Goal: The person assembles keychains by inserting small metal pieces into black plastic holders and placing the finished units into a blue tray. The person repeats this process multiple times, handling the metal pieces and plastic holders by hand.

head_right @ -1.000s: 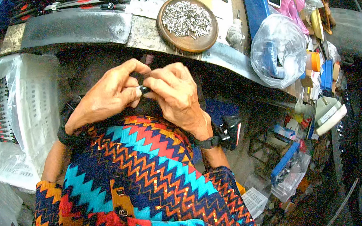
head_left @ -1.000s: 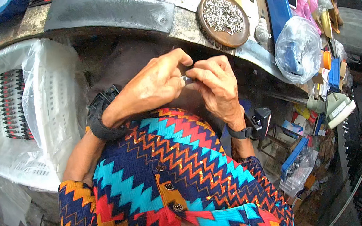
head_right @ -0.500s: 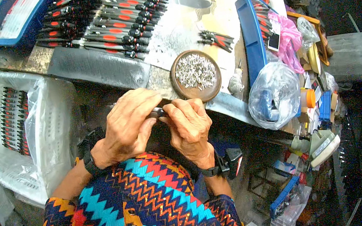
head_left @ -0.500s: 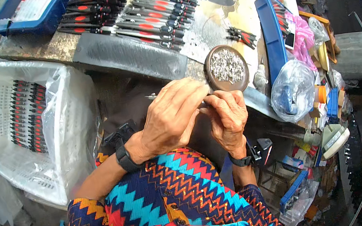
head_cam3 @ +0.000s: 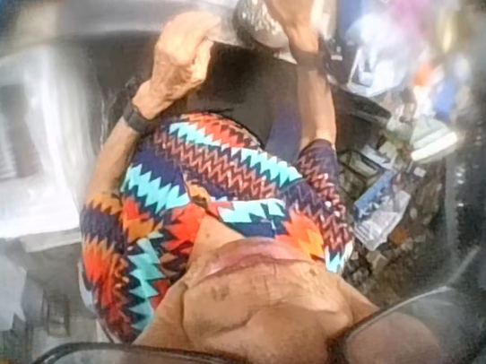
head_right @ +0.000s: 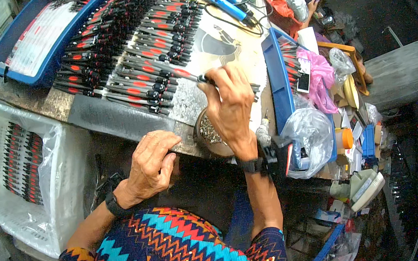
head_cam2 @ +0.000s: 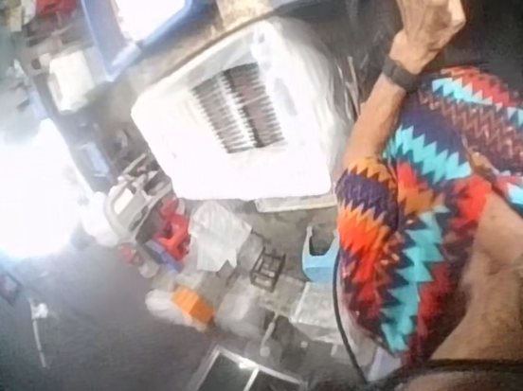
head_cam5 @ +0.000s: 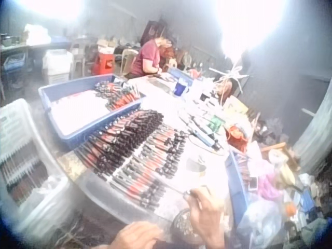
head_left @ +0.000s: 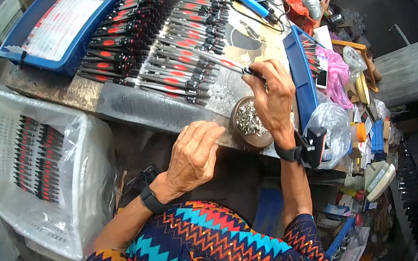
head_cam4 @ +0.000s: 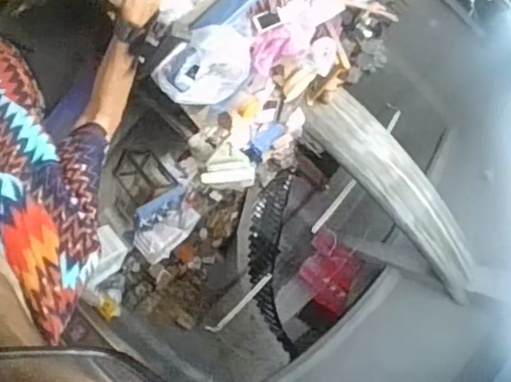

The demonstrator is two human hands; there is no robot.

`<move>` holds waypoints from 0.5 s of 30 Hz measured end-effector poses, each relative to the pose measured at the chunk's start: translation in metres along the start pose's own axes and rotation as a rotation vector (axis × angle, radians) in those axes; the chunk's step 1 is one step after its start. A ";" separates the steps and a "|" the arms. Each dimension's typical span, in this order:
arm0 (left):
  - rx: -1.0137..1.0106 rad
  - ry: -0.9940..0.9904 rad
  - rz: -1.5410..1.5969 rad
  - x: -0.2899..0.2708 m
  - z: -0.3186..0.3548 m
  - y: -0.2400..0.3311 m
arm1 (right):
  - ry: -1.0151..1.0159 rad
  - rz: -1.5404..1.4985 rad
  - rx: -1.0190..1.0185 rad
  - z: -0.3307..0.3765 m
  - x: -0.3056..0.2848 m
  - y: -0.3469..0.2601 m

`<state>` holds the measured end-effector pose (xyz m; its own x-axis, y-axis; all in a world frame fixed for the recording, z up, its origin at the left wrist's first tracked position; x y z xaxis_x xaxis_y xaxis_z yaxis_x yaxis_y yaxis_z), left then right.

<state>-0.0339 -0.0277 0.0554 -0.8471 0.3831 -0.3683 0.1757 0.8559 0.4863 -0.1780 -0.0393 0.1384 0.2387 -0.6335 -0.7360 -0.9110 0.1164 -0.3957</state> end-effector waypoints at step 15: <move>-0.029 -0.099 0.052 0.010 0.004 -0.017 | -0.014 0.118 0.060 -0.094 0.097 0.049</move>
<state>-0.0435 -0.0366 0.0400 -0.7833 0.4608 -0.4173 0.2027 0.8239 0.5292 -0.2305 -0.1668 0.0990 0.1359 -0.6023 -0.7866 -0.9114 0.2352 -0.3376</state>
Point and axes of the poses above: each hand's wrist, its own z-axis away from the middle knuckle, its own x-axis out of the palm, y = z × x, the point moved 9 cm from there along -z, towards the middle knuckle, and after that the axes turned 15 degrees about x, right-handed, at the moved point
